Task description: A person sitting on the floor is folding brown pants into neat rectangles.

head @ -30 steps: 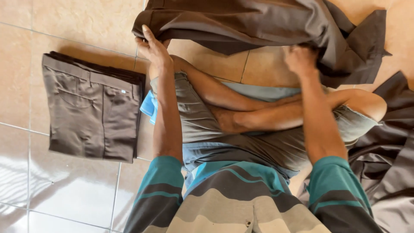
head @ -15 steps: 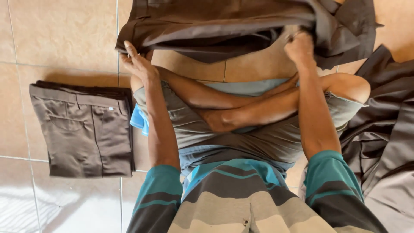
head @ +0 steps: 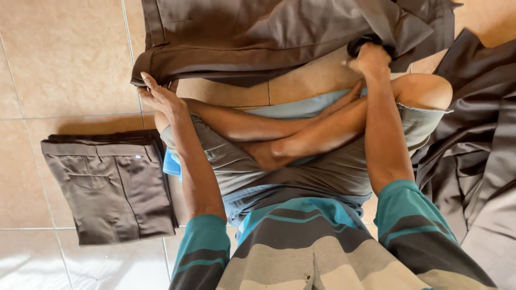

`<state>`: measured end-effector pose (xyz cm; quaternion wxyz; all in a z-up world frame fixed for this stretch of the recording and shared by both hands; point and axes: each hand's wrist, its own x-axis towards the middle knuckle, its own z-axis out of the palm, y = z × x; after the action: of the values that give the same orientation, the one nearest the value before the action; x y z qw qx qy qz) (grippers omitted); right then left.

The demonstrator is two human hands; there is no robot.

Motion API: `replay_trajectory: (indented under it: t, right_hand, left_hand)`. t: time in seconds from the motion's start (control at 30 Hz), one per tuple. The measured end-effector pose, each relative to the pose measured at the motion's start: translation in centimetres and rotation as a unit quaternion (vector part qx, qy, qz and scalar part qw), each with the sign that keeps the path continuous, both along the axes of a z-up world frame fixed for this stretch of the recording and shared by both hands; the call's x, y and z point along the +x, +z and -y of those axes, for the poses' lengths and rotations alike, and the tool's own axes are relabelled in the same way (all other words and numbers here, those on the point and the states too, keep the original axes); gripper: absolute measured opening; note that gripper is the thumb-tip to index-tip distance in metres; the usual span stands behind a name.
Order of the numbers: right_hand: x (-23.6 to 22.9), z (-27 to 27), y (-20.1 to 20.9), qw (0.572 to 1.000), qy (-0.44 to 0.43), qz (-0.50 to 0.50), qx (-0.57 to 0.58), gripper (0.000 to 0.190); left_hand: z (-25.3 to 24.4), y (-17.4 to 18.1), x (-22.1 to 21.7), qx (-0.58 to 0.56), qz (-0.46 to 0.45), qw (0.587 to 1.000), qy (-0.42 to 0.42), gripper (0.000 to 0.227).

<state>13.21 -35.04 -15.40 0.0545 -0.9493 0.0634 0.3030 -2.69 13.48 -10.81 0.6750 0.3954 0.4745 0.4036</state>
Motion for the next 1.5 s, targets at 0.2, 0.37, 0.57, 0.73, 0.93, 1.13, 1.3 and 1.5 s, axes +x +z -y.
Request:
replay_trajectory:
  t: [0.2, 0.37, 0.57, 0.73, 0.93, 1.13, 1.3, 1.5]
  right_hand:
    - [4.1, 3.1, -4.7, 0.879, 0.023, 0.420, 0.223, 0.050]
    - [2.9, -0.3, -2.3, 0.876, 0.110, 0.441, 0.160, 0.062]
    - [0.7, -3.3, -8.5, 0.884, 0.350, 0.283, 0.128, 0.025]
    - [1.4, -3.7, -9.6, 0.778, 0.417, 0.462, 0.085, 0.033]
    - [0.9, -0.1, 7.5, 0.825, 0.117, 0.256, 0.490, 0.015]
    - [4.0, 12.3, -5.6, 0.883, 0.294, 0.352, 0.101, 0.025]
    - [-5.6, -1.6, 1.4, 0.836, 0.317, 0.359, 0.269, 0.035]
    - [-9.7, -5.5, -0.5, 0.880, 0.412, 0.191, 0.140, 0.069]
  left_hand:
    - [0.3, 0.4, 0.0, -0.005, 0.008, 1.000, 0.000, 0.056]
    - [0.2, 0.3, 0.0, -0.001, 0.003, 1.000, 0.007, 0.054]
    - [0.5, 0.9, -0.2, -0.003, 0.005, 1.000, 0.006, 0.054]
    - [-0.7, -1.1, 0.4, -0.034, 0.048, 0.998, 0.017, 0.054]
    - [-1.5, -1.3, 1.1, -0.090, 0.060, 0.993, 0.040, 0.092]
    - [-4.3, -6.7, 3.0, -0.137, 0.074, 0.986, 0.062, 0.114]
    - [-2.6, -4.1, 2.1, -0.118, 0.041, 0.992, 0.019, 0.111]
    - [-2.9, -5.6, 2.3, -0.057, 0.022, 0.998, 0.010, 0.066]
